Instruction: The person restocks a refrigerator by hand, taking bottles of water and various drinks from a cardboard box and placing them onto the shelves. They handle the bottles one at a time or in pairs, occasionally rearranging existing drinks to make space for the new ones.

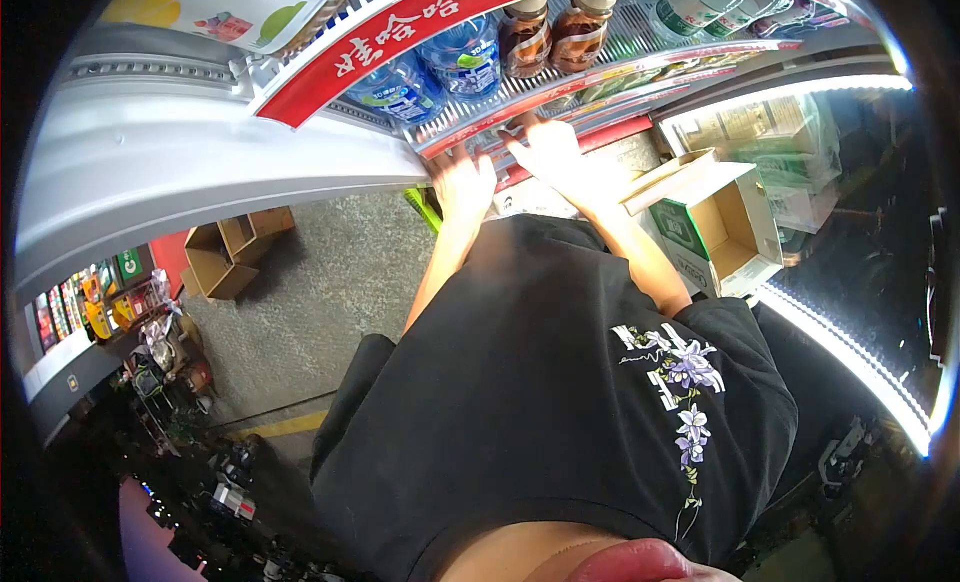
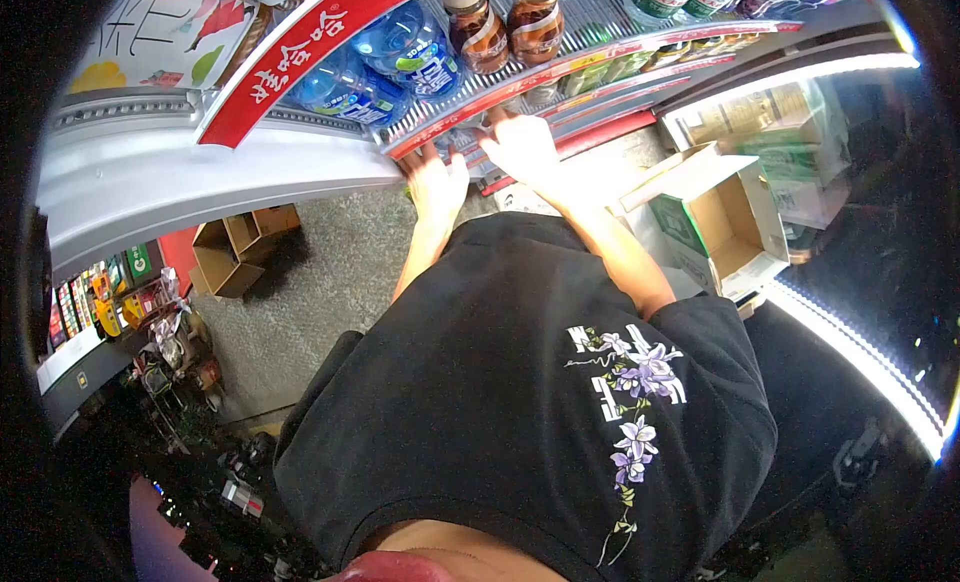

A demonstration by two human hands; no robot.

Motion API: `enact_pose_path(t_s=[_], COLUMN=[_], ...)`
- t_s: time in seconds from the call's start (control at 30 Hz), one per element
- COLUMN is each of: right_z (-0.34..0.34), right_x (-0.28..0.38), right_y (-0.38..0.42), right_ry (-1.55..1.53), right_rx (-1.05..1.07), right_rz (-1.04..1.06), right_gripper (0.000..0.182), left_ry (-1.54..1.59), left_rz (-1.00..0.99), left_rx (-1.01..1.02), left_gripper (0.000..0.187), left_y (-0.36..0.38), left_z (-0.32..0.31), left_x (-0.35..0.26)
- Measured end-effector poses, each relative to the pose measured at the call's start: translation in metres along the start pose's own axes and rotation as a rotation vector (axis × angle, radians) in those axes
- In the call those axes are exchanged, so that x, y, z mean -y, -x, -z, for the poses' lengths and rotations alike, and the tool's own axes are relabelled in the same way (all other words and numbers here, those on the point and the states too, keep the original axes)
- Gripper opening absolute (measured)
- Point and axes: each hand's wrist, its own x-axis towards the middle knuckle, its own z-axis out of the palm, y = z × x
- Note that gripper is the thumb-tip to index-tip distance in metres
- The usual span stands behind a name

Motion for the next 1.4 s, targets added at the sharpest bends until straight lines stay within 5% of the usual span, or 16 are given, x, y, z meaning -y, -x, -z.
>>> enact_pose_path(t_s=[0.13, 0.27, 0.33, 0.5, 0.63, 0.7, 0.73, 1.23, 1.3, 1.4], right_z=[0.016, 0.009, -0.005, -0.021, -0.019, -0.008, -0.003, 0.01, 0.029, 0.043], right_x=[0.001, -0.011, -0.022, -0.035, -0.047, -0.046, -0.04, -0.044, -0.035, -0.042], right_y=[0.006, -0.004, -0.007, -0.024, -0.021, -0.014, -0.013, -0.01, -0.008, 0.019], right_ry=[-0.123, -0.028, 0.216, 0.079, 0.154, 0.371, 0.301, 0.192, -0.006, -0.177], right_rx=[-0.262, -0.183, -0.175, -0.37, -0.282, -0.304, -0.314, -0.18, 0.017, -0.021], right_rz=[-0.042, -0.144, 0.058, -0.059, -0.076, 0.207, 0.089, 0.053, -0.116, -0.063], right_gripper=[0.029, 0.03, 0.028, 0.024, 0.023, 0.033, 0.031, 0.057, 0.015, 0.039], left_ry=[-0.072, -0.064, -0.058, -0.042, -0.082, -0.107, -0.095, -0.18, -0.174, -0.19], left_rz=[-0.024, -0.113, -0.139, -0.233, -0.251, -0.259, -0.242, -0.145, -0.116, -0.151], left_rx=[0.082, 0.224, 0.24, 0.18, 0.159, 0.129, 0.142, 0.111, 0.148, 0.095], left_gripper=[0.066, 0.06, 0.058, 0.057, 0.057, 0.057, 0.057, 0.055, 0.06, 0.061], left_y=[0.002, -0.008, -0.014, -0.017, -0.017, -0.018, -0.018, -0.013, -0.012, -0.008], left_z=[0.003, 0.008, 0.006, -0.001, -0.001, 0.0, 0.001, 0.002, 0.003, 0.011], left_x=[0.002, -0.001, -0.003, -0.001, -0.002, -0.004, -0.006, -0.031, -0.037, -0.051])
